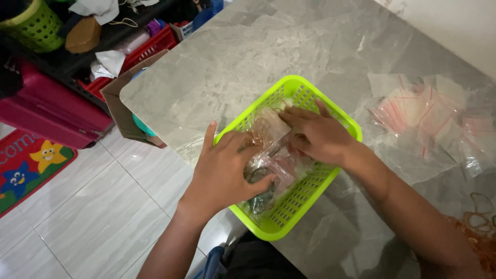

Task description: Putting rubber bands into small plastic bags and placing the filled bags into a green basket.

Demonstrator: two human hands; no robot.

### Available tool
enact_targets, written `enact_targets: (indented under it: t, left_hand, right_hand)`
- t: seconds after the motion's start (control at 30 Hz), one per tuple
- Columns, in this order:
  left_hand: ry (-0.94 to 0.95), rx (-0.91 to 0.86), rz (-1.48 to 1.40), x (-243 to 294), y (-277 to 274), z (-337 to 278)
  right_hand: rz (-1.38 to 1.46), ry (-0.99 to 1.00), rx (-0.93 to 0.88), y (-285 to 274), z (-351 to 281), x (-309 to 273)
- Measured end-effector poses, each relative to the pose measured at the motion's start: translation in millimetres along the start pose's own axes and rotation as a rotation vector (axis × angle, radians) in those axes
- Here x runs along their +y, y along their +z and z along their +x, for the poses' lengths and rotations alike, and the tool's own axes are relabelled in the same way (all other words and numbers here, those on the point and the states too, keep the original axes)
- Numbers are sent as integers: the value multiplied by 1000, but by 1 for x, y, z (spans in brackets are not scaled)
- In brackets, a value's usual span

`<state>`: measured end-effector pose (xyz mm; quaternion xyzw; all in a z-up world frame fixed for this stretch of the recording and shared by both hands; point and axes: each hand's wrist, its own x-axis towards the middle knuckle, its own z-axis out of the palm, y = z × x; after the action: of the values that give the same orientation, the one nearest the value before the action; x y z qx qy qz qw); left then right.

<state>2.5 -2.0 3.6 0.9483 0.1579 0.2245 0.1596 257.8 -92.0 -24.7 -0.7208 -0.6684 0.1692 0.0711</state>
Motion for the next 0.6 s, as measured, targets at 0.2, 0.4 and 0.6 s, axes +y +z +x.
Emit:
enact_targets:
  t: [0.2,0.4,0.6]
  left_hand:
    - [0,12,3,-2,1,-1]
    - [72,56,-9,-4,6,1]
    - [57,-32,-34,-2,7,3]
  right_hand:
    - [102,-11,-30,-16,-15,-19]
    - [-66,-88,251,1,-36,4]
    - [30,-255,171,-21,-48,7]
